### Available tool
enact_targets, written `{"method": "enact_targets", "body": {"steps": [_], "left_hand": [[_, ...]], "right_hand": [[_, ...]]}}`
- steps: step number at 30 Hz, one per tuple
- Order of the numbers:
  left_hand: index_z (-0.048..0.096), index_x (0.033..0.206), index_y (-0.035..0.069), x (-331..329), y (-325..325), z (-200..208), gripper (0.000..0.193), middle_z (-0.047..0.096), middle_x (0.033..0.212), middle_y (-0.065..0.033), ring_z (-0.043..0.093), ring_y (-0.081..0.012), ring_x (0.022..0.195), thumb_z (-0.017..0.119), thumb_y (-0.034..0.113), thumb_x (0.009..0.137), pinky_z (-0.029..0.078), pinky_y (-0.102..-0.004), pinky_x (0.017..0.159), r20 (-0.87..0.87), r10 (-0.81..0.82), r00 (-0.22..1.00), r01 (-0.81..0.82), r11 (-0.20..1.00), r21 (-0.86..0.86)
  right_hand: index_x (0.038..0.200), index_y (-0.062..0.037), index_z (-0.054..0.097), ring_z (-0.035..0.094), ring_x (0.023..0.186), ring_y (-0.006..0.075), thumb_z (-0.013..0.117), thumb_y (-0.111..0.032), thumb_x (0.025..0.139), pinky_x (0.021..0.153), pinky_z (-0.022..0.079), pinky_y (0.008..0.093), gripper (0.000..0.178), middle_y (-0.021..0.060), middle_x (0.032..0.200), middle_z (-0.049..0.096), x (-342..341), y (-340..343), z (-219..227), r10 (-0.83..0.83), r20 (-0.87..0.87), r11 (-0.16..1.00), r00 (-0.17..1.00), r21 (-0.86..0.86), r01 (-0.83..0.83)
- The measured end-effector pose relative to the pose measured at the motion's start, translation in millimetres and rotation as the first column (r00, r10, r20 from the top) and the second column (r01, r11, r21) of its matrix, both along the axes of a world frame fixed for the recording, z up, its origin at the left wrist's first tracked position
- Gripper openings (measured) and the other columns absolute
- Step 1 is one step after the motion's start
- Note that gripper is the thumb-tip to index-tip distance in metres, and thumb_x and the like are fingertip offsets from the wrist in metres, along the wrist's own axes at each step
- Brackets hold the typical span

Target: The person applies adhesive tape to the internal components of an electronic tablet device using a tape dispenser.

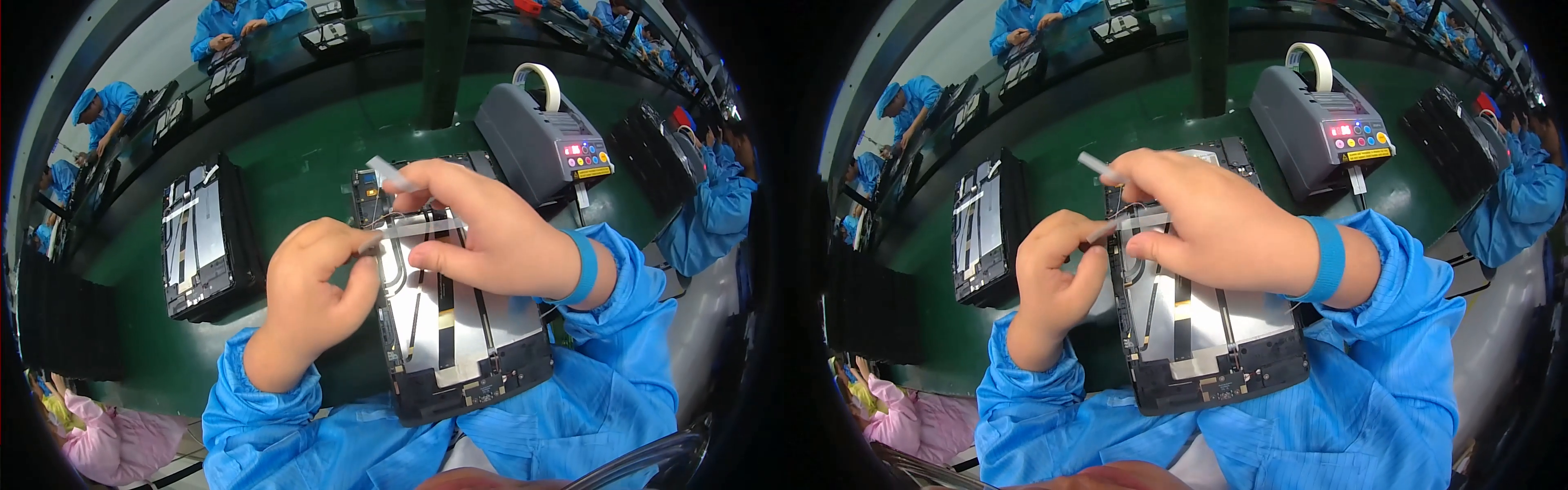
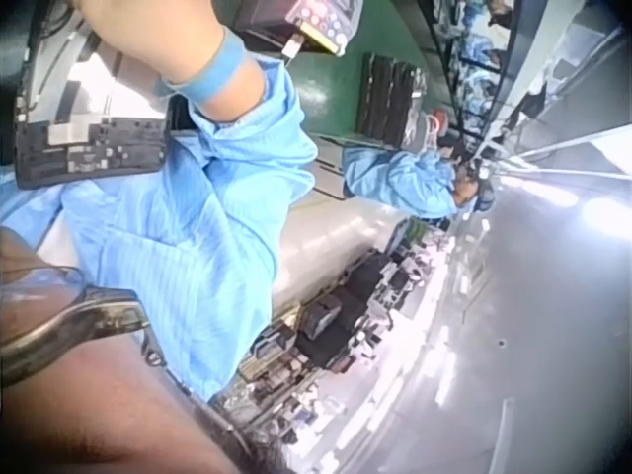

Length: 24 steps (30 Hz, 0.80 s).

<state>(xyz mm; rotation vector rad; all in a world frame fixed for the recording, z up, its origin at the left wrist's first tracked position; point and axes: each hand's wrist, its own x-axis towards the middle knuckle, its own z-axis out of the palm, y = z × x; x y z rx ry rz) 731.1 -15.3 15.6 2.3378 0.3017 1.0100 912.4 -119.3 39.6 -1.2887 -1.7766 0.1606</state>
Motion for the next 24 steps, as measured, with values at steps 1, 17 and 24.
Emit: {"method": "enact_targets", "body": {"steps": [1,17,24], "left_hand": [[0.066,0.083,0.001,-1.1,-0.9,1.6,0.017,0.063,0.074,-0.0117,0.06,-0.0278,0.066,0.061,0.001,0.067,0.048,-0.0356,0.061,0.013,-0.043,0.999,0.043,0.999,-0.006],[0.069,0.082,0.007,4.6,4.8,-6.5,0.016,0.059,0.078,-0.006,0.057,-0.0244,0.072,0.066,0.009,0.067,0.048,-0.0353,0.061,-0.085,0.301,0.95,-0.259,0.908,0.329],[0.069,0.08,0.007,5.5,11.1,-7.4,0.013,0.058,0.077,-0.0063,0.055,-0.024,0.071,0.066,0.009,0.067,0.047,-0.0348,0.059,-0.071,0.246,0.967,-0.203,0.905,0.373]], "right_hand": [[0.113,-0.0031,0.051,0.062,0.079,0.0297,0.067,-0.006,0.075,0.072,0.048,0.0382,0.041,0.0103,0.081,0.062,-1.5,2.1,1.4,0.048,-0.044,0.994,0.998,-0.094,-0.052],[0.12,-0.0011,0.046,0.058,0.089,0.0386,0.066,0.006,0.07,0.075,0.049,0.0408,0.054,0.0185,0.106,0.049,3.9,38.3,-1.6,0.075,0.225,0.975,0.971,-0.22,-0.025],[0.114,-0.0024,0.053,0.059,0.082,0.0294,0.056,0.009,0.077,0.069,0.05,0.0356,0.039,0.0132,0.101,0.049,2.6,53.9,7.9,0.163,0.326,0.984,0.931,-0.119,-0.131]]}}
